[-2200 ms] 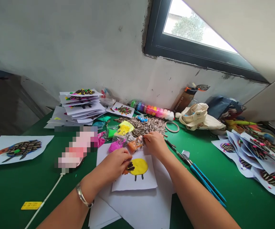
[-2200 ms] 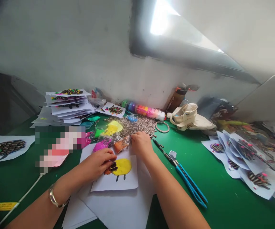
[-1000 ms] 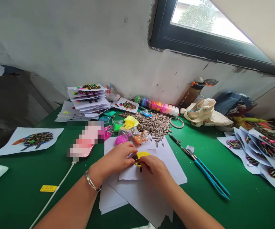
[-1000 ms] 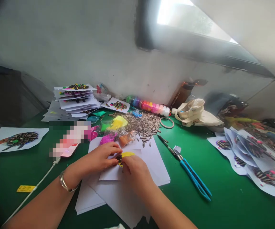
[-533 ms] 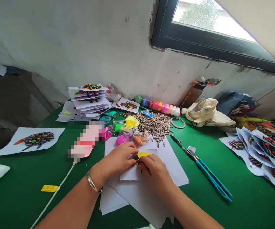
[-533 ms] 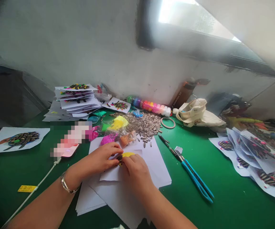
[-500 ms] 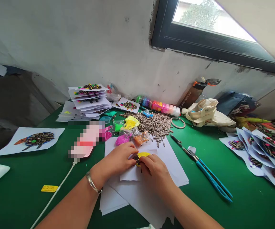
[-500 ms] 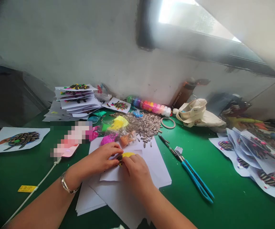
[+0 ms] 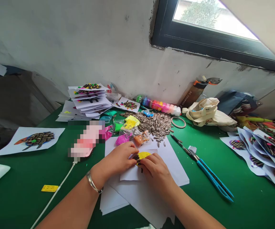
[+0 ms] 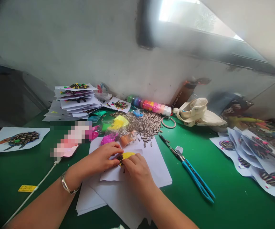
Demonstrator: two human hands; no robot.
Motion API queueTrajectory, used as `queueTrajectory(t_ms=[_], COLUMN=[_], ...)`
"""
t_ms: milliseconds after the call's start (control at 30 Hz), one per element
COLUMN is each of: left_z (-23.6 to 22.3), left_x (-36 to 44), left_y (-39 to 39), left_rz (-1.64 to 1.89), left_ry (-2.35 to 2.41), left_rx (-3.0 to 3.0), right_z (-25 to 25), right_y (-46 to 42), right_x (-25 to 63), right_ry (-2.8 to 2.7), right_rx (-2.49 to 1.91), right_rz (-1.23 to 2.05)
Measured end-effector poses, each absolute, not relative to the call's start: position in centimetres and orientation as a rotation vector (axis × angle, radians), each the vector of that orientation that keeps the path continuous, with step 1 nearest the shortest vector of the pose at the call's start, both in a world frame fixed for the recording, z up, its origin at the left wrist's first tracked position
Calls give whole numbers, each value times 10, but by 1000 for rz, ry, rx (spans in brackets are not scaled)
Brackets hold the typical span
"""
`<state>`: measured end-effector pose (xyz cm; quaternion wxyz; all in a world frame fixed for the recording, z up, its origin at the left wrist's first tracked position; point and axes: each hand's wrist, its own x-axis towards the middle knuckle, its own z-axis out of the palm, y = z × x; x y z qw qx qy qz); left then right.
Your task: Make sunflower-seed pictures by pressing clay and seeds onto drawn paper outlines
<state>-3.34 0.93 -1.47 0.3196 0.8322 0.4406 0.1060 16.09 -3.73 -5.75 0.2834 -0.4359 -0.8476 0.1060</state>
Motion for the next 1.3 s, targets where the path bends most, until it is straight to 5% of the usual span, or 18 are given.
queueTrajectory(t_ms=[1300], left_z=[-15], left_x=[-30], left_y=[6], left_rz=[273], left_ry=[1181], left_rx=[2176], right_z=[-58], right_y=[-45], right_x=[162], right_ry=[-2229], right_rx=[-1229], right_rz=[213])
